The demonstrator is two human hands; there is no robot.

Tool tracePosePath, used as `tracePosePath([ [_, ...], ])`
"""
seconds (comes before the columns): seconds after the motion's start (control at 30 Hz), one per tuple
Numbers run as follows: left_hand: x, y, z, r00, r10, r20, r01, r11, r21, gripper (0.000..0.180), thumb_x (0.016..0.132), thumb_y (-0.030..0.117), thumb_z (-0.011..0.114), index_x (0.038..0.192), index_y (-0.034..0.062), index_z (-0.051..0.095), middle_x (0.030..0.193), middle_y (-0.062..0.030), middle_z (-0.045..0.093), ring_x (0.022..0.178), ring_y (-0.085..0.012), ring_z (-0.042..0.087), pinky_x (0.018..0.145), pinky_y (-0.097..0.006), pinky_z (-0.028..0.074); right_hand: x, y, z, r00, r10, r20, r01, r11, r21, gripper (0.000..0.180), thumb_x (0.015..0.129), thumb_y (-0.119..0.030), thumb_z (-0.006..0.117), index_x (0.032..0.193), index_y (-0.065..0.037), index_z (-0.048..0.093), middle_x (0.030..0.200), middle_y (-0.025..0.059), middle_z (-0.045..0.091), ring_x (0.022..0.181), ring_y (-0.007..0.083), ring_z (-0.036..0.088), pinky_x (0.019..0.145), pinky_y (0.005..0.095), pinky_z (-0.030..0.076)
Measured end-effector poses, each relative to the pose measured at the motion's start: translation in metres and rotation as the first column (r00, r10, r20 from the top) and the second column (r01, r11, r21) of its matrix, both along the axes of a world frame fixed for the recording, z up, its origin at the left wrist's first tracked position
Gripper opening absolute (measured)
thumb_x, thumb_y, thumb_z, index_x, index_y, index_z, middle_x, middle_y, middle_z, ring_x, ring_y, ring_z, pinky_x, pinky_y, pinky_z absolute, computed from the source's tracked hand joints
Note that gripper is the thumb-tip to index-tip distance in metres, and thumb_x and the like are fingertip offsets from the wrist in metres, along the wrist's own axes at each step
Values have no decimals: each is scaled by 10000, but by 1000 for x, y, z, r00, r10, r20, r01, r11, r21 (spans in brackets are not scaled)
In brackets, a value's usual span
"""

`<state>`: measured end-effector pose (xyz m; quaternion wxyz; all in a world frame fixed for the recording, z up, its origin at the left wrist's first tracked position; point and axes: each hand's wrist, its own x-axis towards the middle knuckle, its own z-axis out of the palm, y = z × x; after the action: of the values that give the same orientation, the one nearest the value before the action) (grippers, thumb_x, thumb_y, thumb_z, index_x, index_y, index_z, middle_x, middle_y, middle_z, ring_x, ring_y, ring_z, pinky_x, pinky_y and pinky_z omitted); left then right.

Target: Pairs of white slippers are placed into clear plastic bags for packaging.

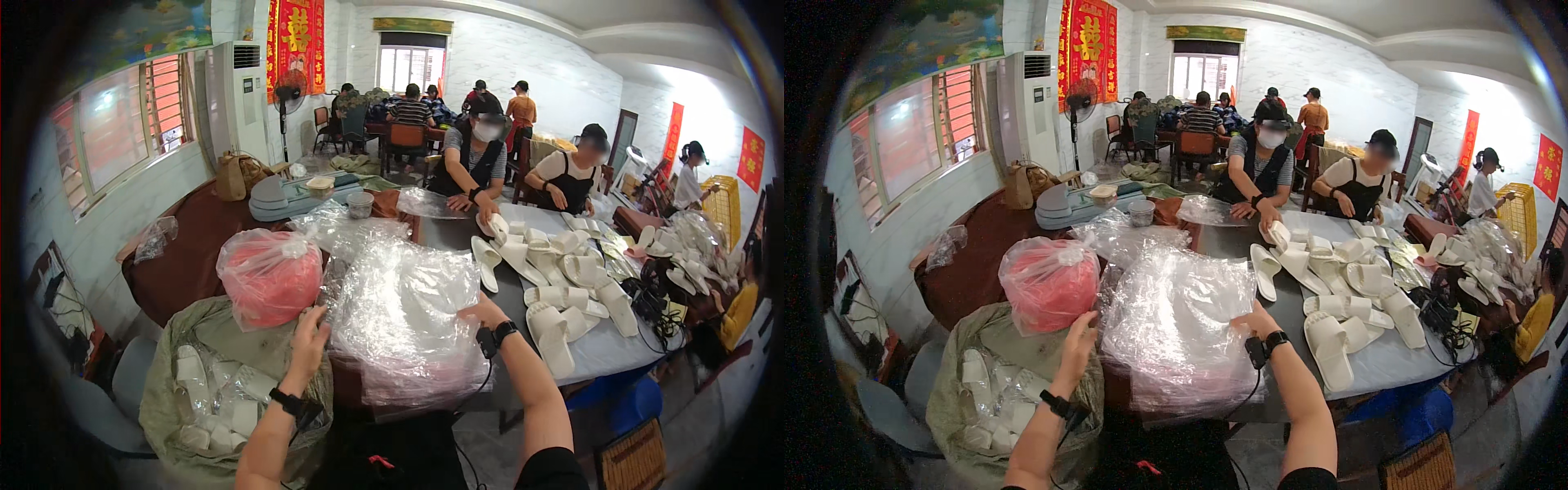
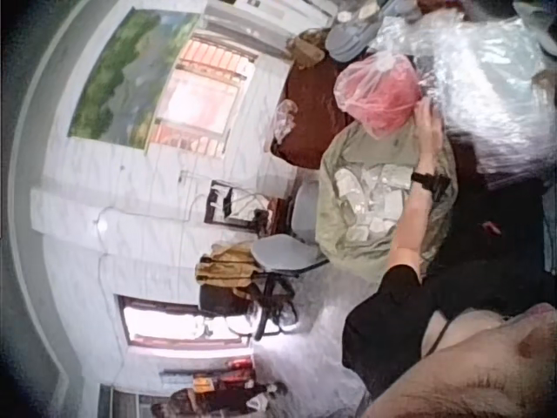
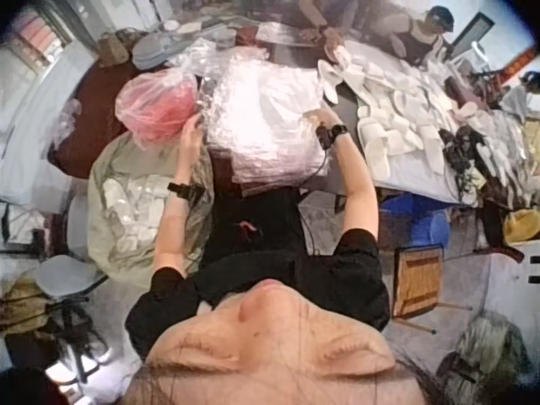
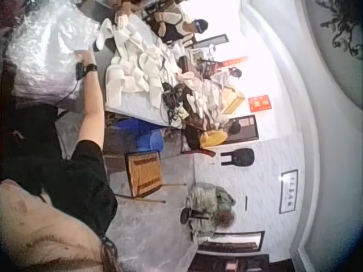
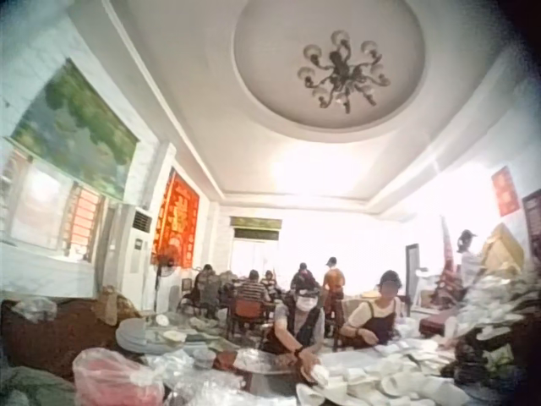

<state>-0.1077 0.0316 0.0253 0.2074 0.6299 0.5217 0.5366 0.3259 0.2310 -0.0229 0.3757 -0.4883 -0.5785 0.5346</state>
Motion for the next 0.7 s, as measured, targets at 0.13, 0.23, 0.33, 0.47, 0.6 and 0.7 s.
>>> tracePosePath([
  [0.13, -12, 35, -24, 925, 161, -344, -199, 977, -79, 662, 966, 509, 600, 1394, 7, 544, 1483, -298, 449, 1415, -372, 397, 1159, -448, 298, -24, -12, 32, 1000, 1, -25, -2, 1000, -27, 940, 705, -29, 791, 1518, -69, 321, 1222, 146, 638, 1013, 262, 646, 759, 354, 538],
  [0.23, 0, 66, -10, 898, 84, -431, -187, 961, -202, 817, 917, 603, 614, 1433, -18, 486, 1461, -367, 432, 1397, -408, 419, 1150, -445, 319, -10, -10, 28, 998, -47, 30, 49, 997, -58, 967, 737, 98, 740, 1560, -80, 265, 1323, 157, 572, 1089, 270, 629, 879, 365, 548],
  [0.33, 19, 61, 18, 904, -11, -428, -155, 924, -351, 890, 911, 613, 617, 1456, -63, 419, 1445, -381, 438, 1350, -452, 461, 1138, -452, 345, -18, -42, 38, 999, -25, -41, 25, 1000, -7, 991, 736, 79, 757, 1563, -59, 229, 1344, 155, 556, 1117, 270, 614, 895, 360, 545],
  [0.47, 55, 78, -7, 976, -64, -210, -23, 920, -390, 984, 848, 547, 721, 1482, -98, 334, 1403, -374, 477, 1310, -478, 485, 1137, -457, 358, 34, -45, -10, 988, -142, -58, 137, 988, -77, 630, 790, -85, 785, 1363, -24, 530, 1151, 107, 654, 979, 214, 659, 803, 333, 540],
  [0.6, 73, 67, -37, 883, -199, -425, 112, 969, -220, 1042, 788, 455, 804, 1509, -88, 284, 1446, -360, 430, 1360, -465, 431, 1148, -455, 351, 45, -63, -6, 961, -160, 224, 224, 927, -302, 568, 849, -452, 778, 1148, 17, 668, 1045, 84, 679, 845, 196, 656, 718, 325, 508],
  [0.7, 82, 55, -28, 779, -388, -492, 261, 915, -308, 1046, 791, 453, 801, 1520, -79, 273, 1471, -343, 405, 1374, -450, 416, 1152, -461, 345, 43, -86, 5, 982, -159, 107, 182, 947, -263, 572, 874, -609, 699, 912, -38, 696, 798, 25, 652, 574, 136, 548, 525, 285, 444],
])
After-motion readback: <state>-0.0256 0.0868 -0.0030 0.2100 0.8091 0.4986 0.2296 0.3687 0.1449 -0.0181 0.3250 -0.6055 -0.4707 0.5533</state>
